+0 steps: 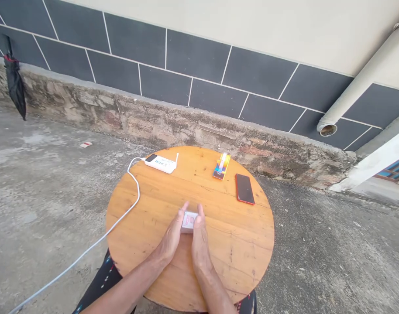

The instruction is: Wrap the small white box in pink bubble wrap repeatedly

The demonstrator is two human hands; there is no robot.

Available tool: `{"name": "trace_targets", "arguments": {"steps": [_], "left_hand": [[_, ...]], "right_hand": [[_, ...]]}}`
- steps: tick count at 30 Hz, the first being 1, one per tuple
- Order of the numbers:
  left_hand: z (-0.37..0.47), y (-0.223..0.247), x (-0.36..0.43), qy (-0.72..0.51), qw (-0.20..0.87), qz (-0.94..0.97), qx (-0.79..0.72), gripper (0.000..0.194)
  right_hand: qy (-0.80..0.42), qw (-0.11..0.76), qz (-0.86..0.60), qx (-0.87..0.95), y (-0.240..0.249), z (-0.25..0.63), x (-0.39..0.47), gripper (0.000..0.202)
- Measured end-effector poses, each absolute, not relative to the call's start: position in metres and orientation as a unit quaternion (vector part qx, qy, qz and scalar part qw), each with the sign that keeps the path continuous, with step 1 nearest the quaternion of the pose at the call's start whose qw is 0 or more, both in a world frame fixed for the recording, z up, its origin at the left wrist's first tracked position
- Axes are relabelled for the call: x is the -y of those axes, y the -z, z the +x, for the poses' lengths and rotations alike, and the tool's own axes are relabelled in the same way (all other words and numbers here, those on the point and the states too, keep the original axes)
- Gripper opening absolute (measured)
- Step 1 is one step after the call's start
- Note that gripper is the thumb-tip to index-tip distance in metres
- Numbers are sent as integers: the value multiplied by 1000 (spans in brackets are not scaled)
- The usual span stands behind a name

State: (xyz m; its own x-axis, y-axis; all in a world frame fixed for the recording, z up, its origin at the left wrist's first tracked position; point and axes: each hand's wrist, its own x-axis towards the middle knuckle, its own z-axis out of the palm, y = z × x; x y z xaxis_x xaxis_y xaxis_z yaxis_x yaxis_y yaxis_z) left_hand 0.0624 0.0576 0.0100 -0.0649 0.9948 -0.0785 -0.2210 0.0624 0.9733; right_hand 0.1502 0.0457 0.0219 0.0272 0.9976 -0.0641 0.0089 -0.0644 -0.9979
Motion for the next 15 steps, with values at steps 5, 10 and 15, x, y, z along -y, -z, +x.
{"name": "trace_targets", "arguments": {"steps": [5,10,15], "left_hand": [[52,-26,-62,-509,569,419,-492,60],[40,-33,-59,-548,544,386,-505,56],[55,-21,-50,-553,573,349,-494,58]], "right_hand": [[-507,489,-531,471,-27,157,-48,78],[-482,529,-535,448,-28,165,-44,74],[-487,506,-555,445,-20,155,-40,75]]}}
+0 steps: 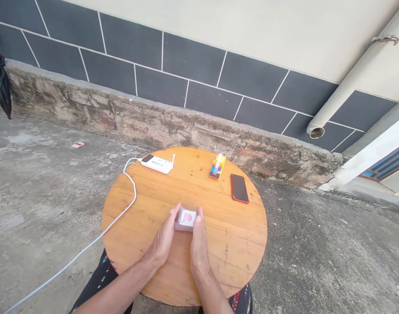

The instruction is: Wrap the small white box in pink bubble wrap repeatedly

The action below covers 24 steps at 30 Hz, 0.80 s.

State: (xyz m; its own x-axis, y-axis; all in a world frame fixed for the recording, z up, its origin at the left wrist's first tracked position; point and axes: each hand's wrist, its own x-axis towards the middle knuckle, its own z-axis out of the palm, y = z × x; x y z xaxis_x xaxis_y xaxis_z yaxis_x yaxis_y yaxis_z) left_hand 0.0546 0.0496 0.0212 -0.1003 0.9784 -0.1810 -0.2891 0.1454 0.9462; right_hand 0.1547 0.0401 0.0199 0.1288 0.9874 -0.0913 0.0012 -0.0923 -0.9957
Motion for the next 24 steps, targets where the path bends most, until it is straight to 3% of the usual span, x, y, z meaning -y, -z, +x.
{"name": "trace_targets", "arguments": {"steps": [24], "left_hand": [[61,-24,-58,-551,609,323,-470,55]], "right_hand": [[-475,572,-542,391,-12,139,-43,75]]}}
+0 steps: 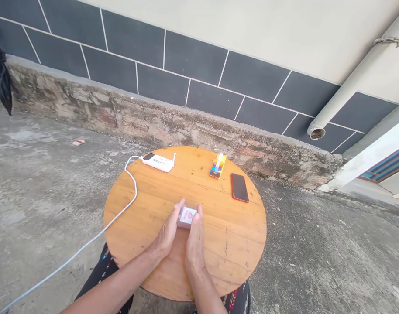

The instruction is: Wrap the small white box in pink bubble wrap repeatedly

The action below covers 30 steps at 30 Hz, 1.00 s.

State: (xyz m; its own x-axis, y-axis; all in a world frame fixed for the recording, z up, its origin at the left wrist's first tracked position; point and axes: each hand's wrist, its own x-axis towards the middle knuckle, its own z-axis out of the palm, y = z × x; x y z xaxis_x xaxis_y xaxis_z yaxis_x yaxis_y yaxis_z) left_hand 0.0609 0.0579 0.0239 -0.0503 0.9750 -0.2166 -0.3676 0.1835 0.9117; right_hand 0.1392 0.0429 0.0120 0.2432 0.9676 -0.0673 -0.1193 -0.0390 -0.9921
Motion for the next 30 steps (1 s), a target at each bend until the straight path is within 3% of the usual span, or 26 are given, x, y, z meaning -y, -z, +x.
{"name": "trace_targets", "arguments": {"steps": [5,9,17,30], "left_hand": [[61,-23,-62,-550,609,318,-475,53],[46,-19,-57,-596,543,366,-465,49],[20,-18,-64,-626,485,353,-498,24],[19,-18,-55,-591,478,403,-510,21]], "right_hand": [[-463,587,-543,383,-10,131,-41,71],[-475,591,-528,382,-16,149,-41,66],[-473,610,-516,371,-16,217,-40,26],[-399,520,-553,514,-8,219,-32,21]]}}
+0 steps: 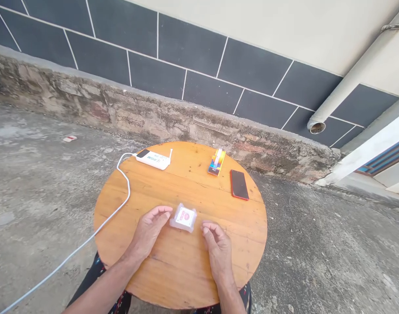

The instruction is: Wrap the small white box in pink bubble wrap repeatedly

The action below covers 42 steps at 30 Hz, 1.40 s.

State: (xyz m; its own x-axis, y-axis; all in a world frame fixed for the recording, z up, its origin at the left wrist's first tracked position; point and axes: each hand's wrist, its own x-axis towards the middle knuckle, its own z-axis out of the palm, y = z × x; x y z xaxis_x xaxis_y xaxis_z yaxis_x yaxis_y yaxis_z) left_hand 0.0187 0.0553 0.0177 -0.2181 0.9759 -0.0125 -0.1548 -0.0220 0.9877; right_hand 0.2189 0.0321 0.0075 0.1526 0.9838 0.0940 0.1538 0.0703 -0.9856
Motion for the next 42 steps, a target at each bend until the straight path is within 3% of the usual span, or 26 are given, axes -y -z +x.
{"name": "trace_targets", "arguments": {"steps": [12,19,42], "left_hand": [[20,-8,-59,-583,471,454,-482,18],[19,-7,-58,-590,431,505,-459,17],[20,-4,-58,-563,394,549,-476,17]], "right_hand": [[-315,522,-499,616,-37,202,-65,12],[-354,553,-495,569,-25,191,-88,18],[-206,485,-478,703,-22,186,-65,13]]}}
